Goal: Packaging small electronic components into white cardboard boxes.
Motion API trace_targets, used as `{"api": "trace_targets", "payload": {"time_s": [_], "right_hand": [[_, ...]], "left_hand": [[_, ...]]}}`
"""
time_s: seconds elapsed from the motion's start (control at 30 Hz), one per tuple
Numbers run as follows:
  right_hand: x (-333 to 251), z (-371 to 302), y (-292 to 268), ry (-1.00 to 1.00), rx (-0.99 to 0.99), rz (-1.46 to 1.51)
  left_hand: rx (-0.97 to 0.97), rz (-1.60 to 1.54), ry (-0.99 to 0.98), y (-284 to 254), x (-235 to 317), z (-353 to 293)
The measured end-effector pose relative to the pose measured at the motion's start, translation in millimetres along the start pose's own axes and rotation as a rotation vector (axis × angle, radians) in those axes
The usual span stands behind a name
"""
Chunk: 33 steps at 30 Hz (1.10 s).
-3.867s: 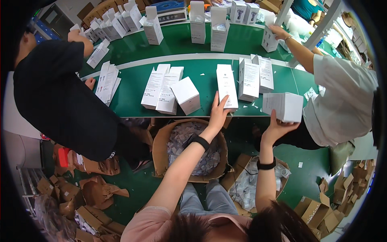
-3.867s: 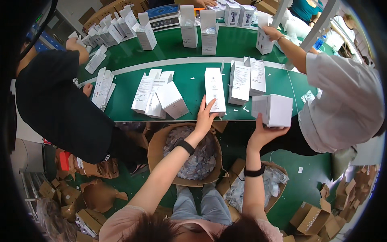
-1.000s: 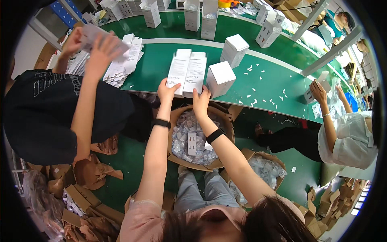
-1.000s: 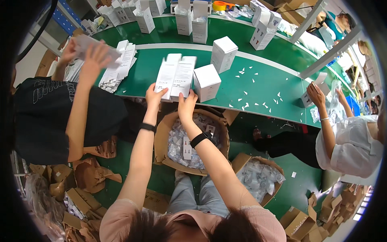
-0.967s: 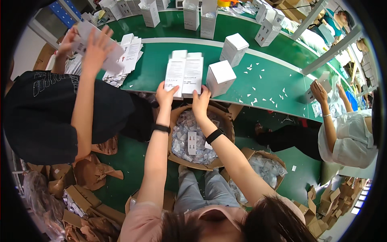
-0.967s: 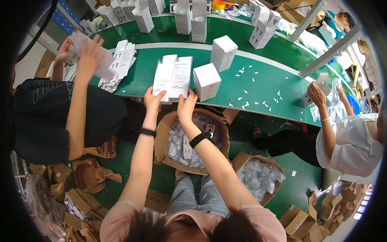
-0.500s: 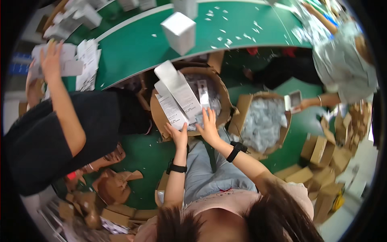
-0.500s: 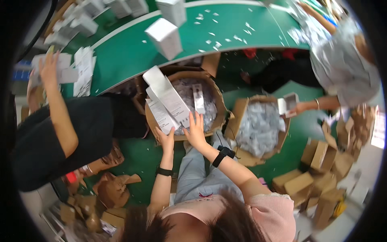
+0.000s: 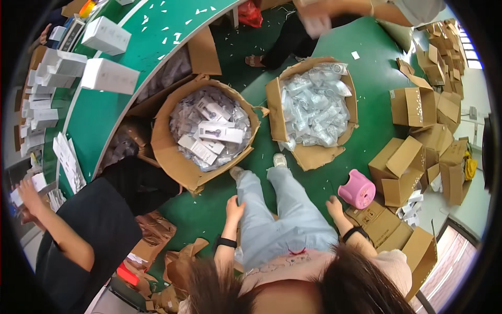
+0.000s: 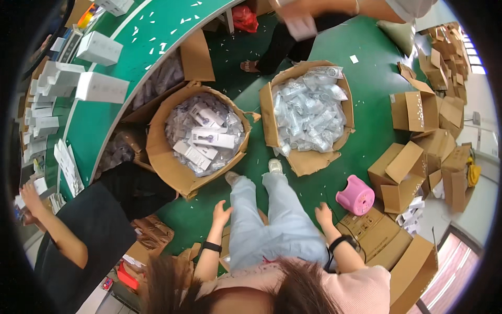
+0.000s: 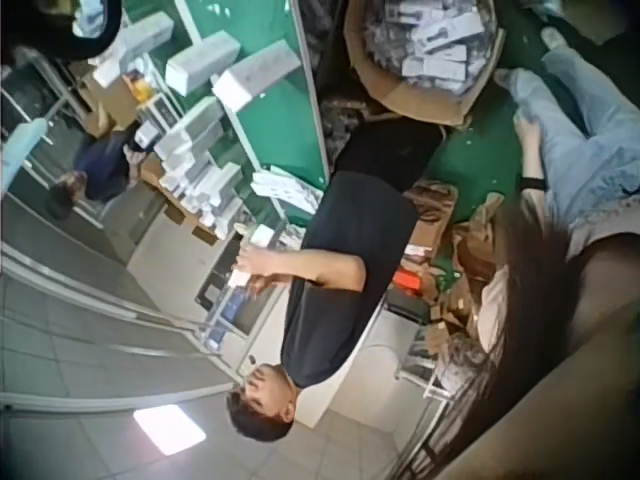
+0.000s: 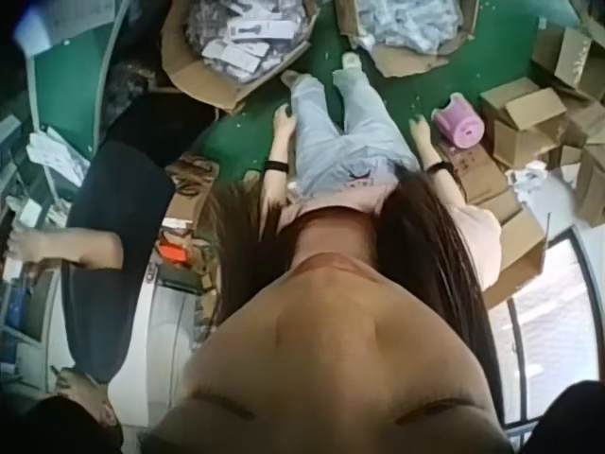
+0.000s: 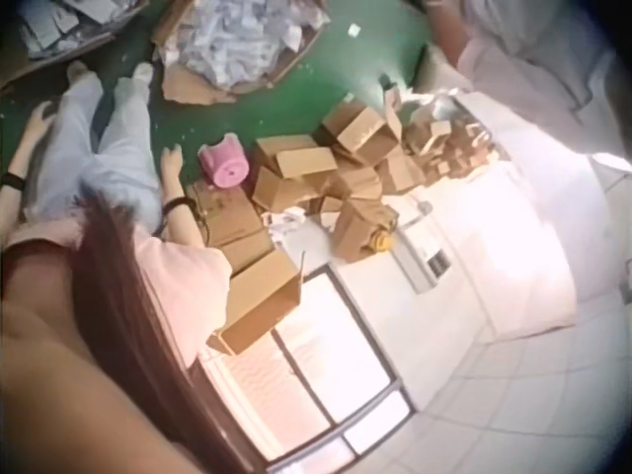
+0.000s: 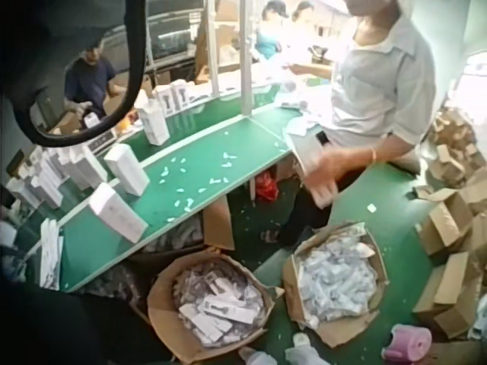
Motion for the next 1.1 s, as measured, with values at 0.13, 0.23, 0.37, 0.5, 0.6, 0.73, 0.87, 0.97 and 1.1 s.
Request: {"api": "trace_targets", "payload": {"time_s": [0.13, 0.23, 0.37, 0.5, 0.6, 0.73, 0.87, 0.97, 1.1], "right_hand": [[4.8, 29.8, 22.2, 0.867, -0.292, 0.93], [-48.5, 90.5, 41.8, 0.437, -0.233, 1.007], [-120.3, 148.9, 73.8, 0.178, -0.212, 1.101], [-150.6, 204.3, 82.9, -0.147, -0.071, 1.116], [-182.4, 225.7, 100.5, -0.401, -0.031, 1.038], [-196.9, 256.1, 113.8, -0.459, -0.042, 1.148], [-198.3, 288.3, 141.2, -0.549, -0.058, 1.145], [-216.2, 300.0, 161.8, -0.654, -0.07, 1.138], [-242.1, 282.4, 159.0, -0.735, -0.099, 1.189]], "left_hand": [[0.417, -0.267, 0.232, 9.1, 38.1, 68.3], [0.576, -0.407, 0.141, 16.8, 60.8, 146.5], [0.909, -0.394, -0.092, 8.4, 39.4, 263.1], [0.716, -0.152, -0.068, 44.8, 55.5, 338.8], [0.536, 0.128, 0.156, 50.3, 32.0, 380.4], [0.121, 0.174, 0.334, 82.3, 10.8, 382.5], [0.093, 0.391, 0.583, 75.9, 19.2, 359.6], [0.187, 0.821, 0.58, 80.1, 11.7, 367.5], [0.363, 1.004, 0.663, 63.1, -16.2, 396.2]]}}
Point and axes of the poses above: each hand's wrist, its own z-axis towards the middle knuckle, its own y-axis out of the palm, x = y × z, the point moved 5 cm from there along z, towards the middle knuckle, and after that the axes turned 14 degrees about x, right-handed, at the moved point
